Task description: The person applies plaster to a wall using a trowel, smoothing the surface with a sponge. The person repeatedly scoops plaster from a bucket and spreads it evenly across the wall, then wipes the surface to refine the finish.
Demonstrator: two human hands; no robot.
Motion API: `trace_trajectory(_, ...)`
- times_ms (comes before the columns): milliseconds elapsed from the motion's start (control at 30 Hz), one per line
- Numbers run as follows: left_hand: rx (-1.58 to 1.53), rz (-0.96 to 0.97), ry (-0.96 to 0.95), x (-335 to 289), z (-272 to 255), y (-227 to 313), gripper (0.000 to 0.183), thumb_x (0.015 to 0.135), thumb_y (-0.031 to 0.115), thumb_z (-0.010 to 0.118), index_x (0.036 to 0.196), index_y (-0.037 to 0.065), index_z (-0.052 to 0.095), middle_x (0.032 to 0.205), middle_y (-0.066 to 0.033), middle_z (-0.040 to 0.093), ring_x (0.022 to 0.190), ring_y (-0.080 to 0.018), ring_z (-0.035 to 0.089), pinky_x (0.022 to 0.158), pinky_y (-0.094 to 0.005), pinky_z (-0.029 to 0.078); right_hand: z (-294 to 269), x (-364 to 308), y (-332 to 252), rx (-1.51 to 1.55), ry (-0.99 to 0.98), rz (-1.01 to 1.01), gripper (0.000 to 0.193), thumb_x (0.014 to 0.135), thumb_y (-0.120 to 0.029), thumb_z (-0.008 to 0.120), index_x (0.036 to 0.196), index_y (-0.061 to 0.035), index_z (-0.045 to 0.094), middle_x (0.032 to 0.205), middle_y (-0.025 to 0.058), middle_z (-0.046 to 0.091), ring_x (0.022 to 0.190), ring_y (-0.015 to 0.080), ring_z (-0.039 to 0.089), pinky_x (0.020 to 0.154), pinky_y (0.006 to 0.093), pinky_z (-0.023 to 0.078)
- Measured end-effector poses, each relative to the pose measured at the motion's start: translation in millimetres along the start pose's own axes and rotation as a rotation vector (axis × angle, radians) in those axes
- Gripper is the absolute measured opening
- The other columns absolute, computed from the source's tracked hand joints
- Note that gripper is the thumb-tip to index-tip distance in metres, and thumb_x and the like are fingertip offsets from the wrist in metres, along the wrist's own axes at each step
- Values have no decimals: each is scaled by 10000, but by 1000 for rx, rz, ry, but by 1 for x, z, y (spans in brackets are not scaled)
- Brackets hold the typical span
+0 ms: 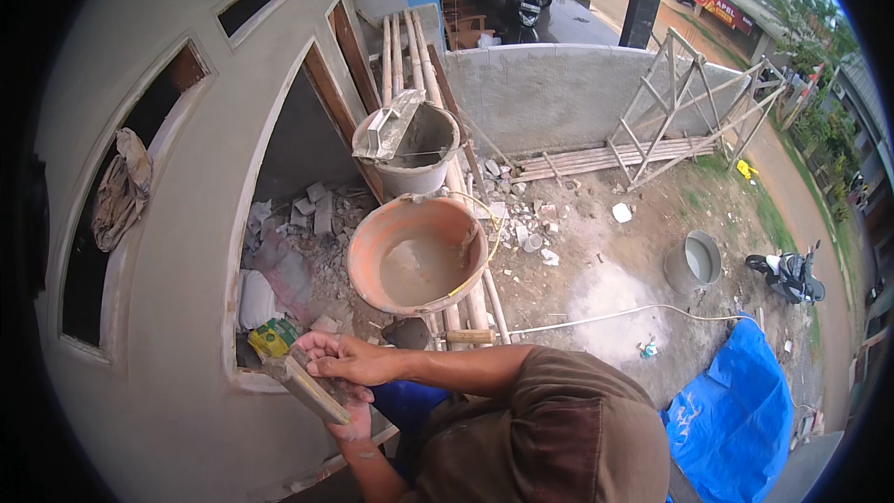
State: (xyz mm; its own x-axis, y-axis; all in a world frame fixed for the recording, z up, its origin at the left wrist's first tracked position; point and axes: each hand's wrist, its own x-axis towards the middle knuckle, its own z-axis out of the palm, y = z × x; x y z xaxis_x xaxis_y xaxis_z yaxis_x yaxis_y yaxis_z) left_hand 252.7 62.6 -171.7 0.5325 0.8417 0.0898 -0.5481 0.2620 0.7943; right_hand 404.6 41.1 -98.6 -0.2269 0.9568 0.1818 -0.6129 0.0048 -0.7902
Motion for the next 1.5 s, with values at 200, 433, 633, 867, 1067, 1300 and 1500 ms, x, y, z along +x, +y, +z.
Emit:
trace_trajectory(200,-310,-113,-124,-26,-30,-3,510,925,535,456,1077,65,584,854,-138,663,733,-245,651,572,-379,502,2,3,-1,-36,-175,60,387,972,-183,554,1289,-30,393,1008,4,585,718,20,512,585,182,436)
trace_trajectory(433,-291,-172,-109,-25,16,30,432,981,423,452,1023,7,560,673,-132,621,522,-242,617,481,-365,506,-10,-2,22,-70,-314,32,393,951,-163,607,1275,-17,438,1122,31,575,1002,91,552,866,270,454)
trace_trajectory(633,-254,-32,-19,-78,-18,-13,496,930,381,579,1272,23,542,1043,-88,669,867,-146,683,670,-275,563,15,20,40,-89,-538,-29,330,890,-212,667,1180,-87,568,1276,181,518,1294,377,432,1048,498,348)
trace_trajectory(867,-371,-4,254,-137,-2,36,434,953,332,571,1273,39,542,1088,-32,636,998,-99,613,830,-264,501,49,46,74,-101,-740,94,313,848,-121,701,1146,-96,609,1297,183,507,1291,368,439,1052,495,351)
trace_trajectory(1067,167,496,463,-189,-21,41,371,958,258,568,1279,80,520,1116,-44,627,966,-125,610,842,-281,508,129,76,99,-318,-937,97,287,884,-234,677,1100,-47,649,1224,205,567,1148,337,557,997,480,428)
trace_trajectory(1300,-215,770,780,-288,-51,42,402,1014,262,452,1365,67,475,1210,-62,612,1061,-123,603,876,-280,509,292,143,37,-620,-1099,-564,347,967,-296,560,1164,-15,611,1231,222,566,1151,323,552,1023,467,402)
trace_trajectory(1500,-427,962,1095,-362,-81,40,344,1011,313,461,1244,77,554,1052,-34,647,863,-89,629,717,-247,529,442,155,43,-1206,-1095,-885,495,972,-439,497,1285,-66,588,1321,142,555,1288,258,474,1114,431,321)
